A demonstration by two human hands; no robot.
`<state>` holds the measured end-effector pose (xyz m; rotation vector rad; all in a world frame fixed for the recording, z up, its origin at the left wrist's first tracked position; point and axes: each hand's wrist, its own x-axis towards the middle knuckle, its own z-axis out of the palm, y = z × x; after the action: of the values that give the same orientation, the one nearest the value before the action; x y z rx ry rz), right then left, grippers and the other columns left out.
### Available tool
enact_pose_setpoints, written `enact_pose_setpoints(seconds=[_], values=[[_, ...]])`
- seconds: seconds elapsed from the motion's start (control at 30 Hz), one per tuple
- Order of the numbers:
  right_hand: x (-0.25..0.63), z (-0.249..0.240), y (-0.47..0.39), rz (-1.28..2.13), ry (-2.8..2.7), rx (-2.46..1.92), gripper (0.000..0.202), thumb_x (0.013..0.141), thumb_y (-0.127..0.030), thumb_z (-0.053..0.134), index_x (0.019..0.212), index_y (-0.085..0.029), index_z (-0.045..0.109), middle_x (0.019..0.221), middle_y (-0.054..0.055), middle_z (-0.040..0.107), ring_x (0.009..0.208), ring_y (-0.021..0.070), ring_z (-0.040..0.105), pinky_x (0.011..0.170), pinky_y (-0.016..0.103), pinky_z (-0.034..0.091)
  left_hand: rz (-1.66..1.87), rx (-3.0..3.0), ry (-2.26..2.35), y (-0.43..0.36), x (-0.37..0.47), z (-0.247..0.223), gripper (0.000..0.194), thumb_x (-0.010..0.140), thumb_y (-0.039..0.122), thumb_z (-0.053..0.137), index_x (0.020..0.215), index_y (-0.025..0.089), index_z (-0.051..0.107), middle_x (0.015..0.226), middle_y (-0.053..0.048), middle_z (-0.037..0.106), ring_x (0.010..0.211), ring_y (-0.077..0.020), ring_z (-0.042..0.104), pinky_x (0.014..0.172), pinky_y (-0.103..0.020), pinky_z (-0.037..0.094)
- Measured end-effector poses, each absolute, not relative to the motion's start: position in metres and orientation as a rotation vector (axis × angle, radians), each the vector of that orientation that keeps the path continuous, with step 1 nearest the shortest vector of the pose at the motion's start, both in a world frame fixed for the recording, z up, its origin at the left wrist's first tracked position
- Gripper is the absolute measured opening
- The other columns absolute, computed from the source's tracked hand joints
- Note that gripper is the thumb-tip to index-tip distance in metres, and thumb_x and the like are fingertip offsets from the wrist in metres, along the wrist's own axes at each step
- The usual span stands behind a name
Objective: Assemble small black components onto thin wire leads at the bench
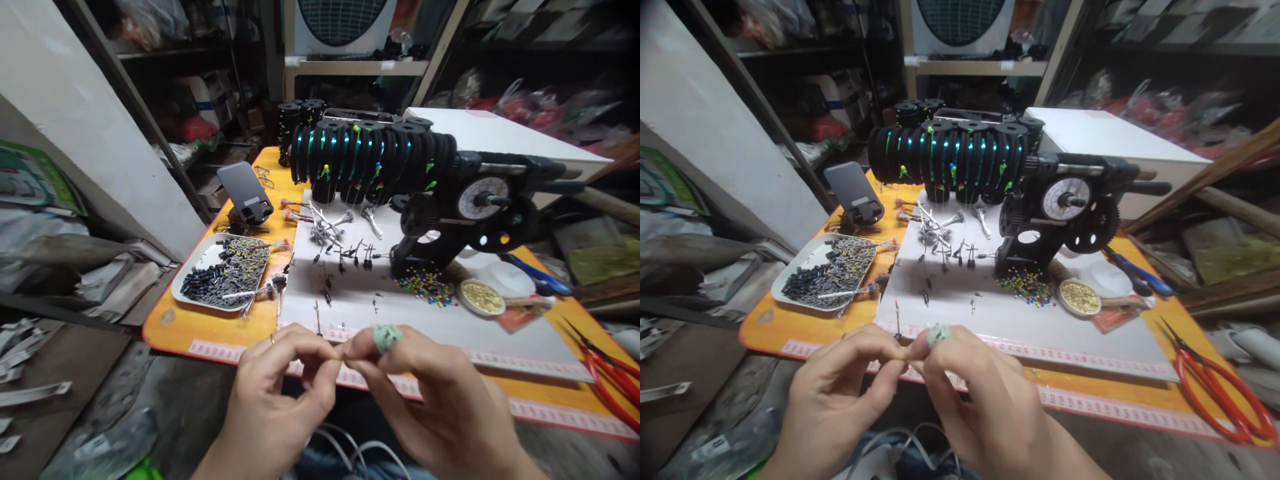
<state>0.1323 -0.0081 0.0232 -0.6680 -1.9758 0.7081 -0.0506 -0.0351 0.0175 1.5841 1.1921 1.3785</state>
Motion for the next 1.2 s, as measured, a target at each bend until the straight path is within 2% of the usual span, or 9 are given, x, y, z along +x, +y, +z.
enact_pose_setpoints(seconds=[0.07,0.17,0.37,0.53,0.6,0.7,0.83,1.03,1.2], values=[[0.129,0.027,-0.009,0.670,-1.947,-0.741,0.031,0.087,0.004,0.055,0.106,-0.021,0.054,0.095,0.004,0.067,0.088,0.0132,0.069,0.078,0.023,0.056,1.416,1.425,1.167,-0.036,-0.049,0.016,0.016,0.087,0.008,0.064,0.083,0.023,0.068,0.074,0.004,0.065,0.065,-0.0096,0.061,0.062,-0.017,0.050],[0.122,0.034,-0.008,0.607,-2.001,-0.803,0.020,0.088,-0.002,0.058,0.100,-0.017,0.061,0.086,0.004,0.065,0.078,0.0128,0.065,0.069,0.023,0.054,1.441,1.270,1.129,-0.037,-0.046,0.014,0.015,0.087,0.010,0.066,0.082,0.024,0.069,0.073,0.006,0.065,0.058,-0.0064,0.056,0.058,-0.014,0.047],[0.111,0.038,-0.007,0.448,-2.026,-0.799,0.010,0.087,-0.004,0.060,0.087,-0.013,0.065,0.075,0.004,0.063,0.066,0.0124,0.059,0.058,0.023,0.050,1.422,1.242,1.118,-0.039,-0.045,0.015,0.013,0.090,0.014,0.065,0.085,0.025,0.070,0.076,0.005,0.065,0.064,-0.0080,0.059,0.062,-0.015,0.048],[0.120,0.035,-0.001,-0.052,-2.184,-0.498,0.011,0.090,-0.004,0.061,0.088,-0.011,0.069,0.090,0.010,0.072,0.101,0.0223,0.062,0.084,0.030,0.056,1.301,1.308,1.153,-0.040,-0.049,0.021,0.011,0.091,0.015,0.061,0.086,0.023,0.066,0.080,0.003,0.065,0.073,-0.0111,0.062,0.067,-0.018,0.049],[0.121,0.034,0.001,-0.106,-2.225,-0.434,0.014,0.092,-0.004,0.059,0.086,-0.012,0.069,0.087,0.009,0.073,0.104,0.0223,0.061,0.086,0.029,0.055,1.275,1.338,1.177,-0.039,-0.050,0.022,0.012,0.092,0.015,0.060,0.084,0.023,0.065,0.078,0.003,0.064,0.072,-0.0109,0.062,0.066,-0.018,0.050],[0.118,0.031,0.002,-0.002,-2.173,-0.536,0.013,0.092,-0.004,0.058,0.084,-0.012,0.066,0.083,0.011,0.071,0.091,0.0222,0.061,0.078,0.032,0.057,1.305,1.482,1.227,-0.037,-0.050,0.020,0.014,0.091,0.011,0.060,0.085,0.022,0.064,0.078,0.003,0.066,0.073,-0.0112,0.065,0.065,-0.019,0.052],[0.113,0.030,0.001,0.355,-2.067,-0.709,0.012,0.088,-0.003,0.059,0.085,-0.014,0.060,0.079,0.007,0.065,0.078,0.0183,0.059,0.069,0.032,0.053,1.527,1.891,1.256,-0.035,-0.050,0.015,0.022,0.084,0.000,0.066,0.094,0.021,0.066,0.085,0.000,0.072,0.078,-0.0123,0.070,0.073,-0.019,0.056],[0.120,0.038,0.000,0.715,-2.060,-0.822,0.012,0.088,-0.008,0.056,0.088,-0.019,0.058,0.082,0.001,0.060,0.075,0.0137,0.059,0.064,0.024,0.048,1.452,2.351,1.211,-0.032,-0.062,0.015,0.033,0.085,0.000,0.064,0.110,0.020,0.066,0.092,-0.005,0.078,0.082,-0.0174,0.074,0.078,-0.025,0.058],[0.122,0.041,0.006,0.624,-2.183,-0.736,0.013,0.090,-0.006,0.056,0.090,-0.019,0.057,0.082,0.002,0.061,0.080,0.0170,0.058,0.069,0.028,0.049,1.362,2.415,1.144,-0.025,-0.066,0.018,0.023,0.085,0.003,0.065,0.101,0.019,0.066,0.081,-0.005,0.075,0.071,-0.0178,0.070,0.070,-0.026,0.056]])
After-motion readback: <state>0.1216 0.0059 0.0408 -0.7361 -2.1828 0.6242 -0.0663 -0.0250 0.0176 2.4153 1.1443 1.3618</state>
